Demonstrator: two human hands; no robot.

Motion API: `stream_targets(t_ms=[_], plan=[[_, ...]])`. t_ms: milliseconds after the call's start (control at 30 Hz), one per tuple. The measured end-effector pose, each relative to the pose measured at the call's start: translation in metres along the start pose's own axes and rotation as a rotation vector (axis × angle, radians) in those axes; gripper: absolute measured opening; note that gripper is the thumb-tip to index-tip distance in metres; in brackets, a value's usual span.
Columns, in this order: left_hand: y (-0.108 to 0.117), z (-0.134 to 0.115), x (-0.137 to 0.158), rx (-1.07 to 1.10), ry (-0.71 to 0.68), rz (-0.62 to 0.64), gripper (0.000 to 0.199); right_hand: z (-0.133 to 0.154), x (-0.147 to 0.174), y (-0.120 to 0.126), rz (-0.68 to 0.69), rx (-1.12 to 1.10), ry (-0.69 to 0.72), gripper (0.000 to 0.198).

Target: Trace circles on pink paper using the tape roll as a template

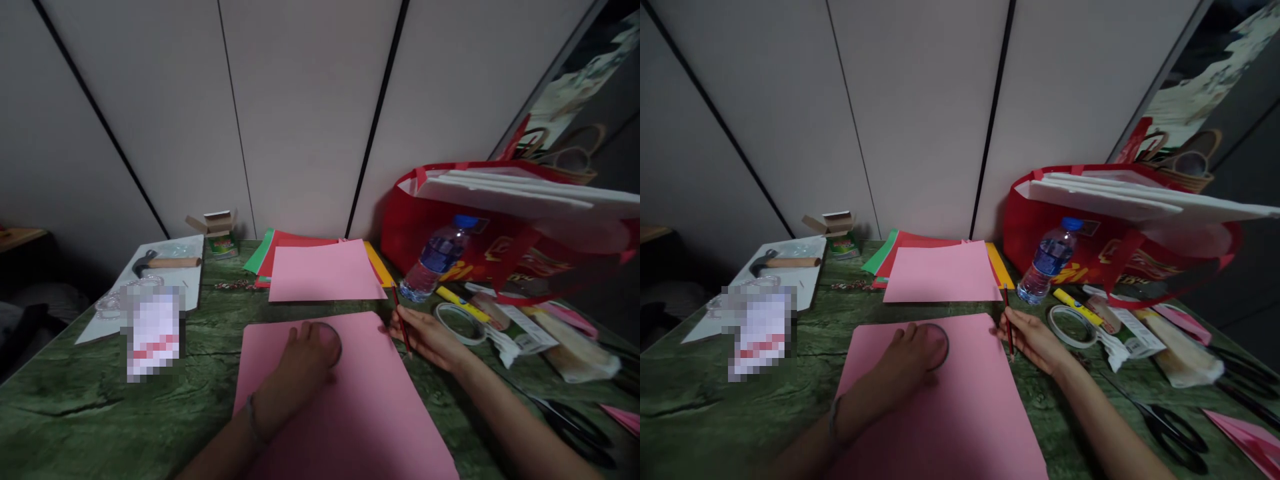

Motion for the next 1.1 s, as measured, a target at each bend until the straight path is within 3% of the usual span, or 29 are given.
stream_targets(t_ms=[100, 233, 300, 467, 667, 800, 900, 1100], plan=[[-0.005, 0.004, -0.002, -0.003, 0.08, 0.066, 0.044, -0.005, 0.004, 0.007, 0.034, -0.05, -0.021, 0.034], [0.006, -0.007, -0.004, -0.026, 0.083, 0.216, 0.026, -0.007, 0.004, 0.007, 0.083, -0.106, -0.018, 0.034], [0.013, -0.013, -0.005, -0.039, 0.091, 0.252, 0.028, -0.007, 0.004, 0.007, 0.108, -0.122, -0.005, 0.034], [0.016, -0.024, -0.005, 0.021, 0.075, 0.247, 0.033, -0.008, 0.003, 0.009, 0.12, -0.177, -0.007, 0.033], [-0.001, -0.044, -0.005, 0.116, -0.064, 0.065, 0.038, -0.009, 0.002, 0.01, 0.091, -0.193, -0.018, 0.033], [-0.018, -0.058, -0.002, 0.086, -0.232, -0.148, 0.03, -0.007, 0.003, 0.009, 0.07, -0.194, -0.021, 0.033], [-0.029, -0.062, 0.001, 0.009, -0.289, -0.286, 0.035, -0.007, 0.004, 0.008, 0.067, -0.196, -0.015, 0.032], [-0.032, -0.06, 0.003, -0.039, -0.312, -0.323, 0.03, -0.008, 0.004, 0.008, 0.072, -0.204, 0.003, 0.032]])
Point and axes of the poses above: each hand's wrist, its own x-axis away from the middle knuckle, its own y-axis out of the back of the hand, z = x × y, the point moved 2 cm from there along -x, towards the middle knuckle, and after that the axes turned 8 degrees about -z, right-handed, at the moved point
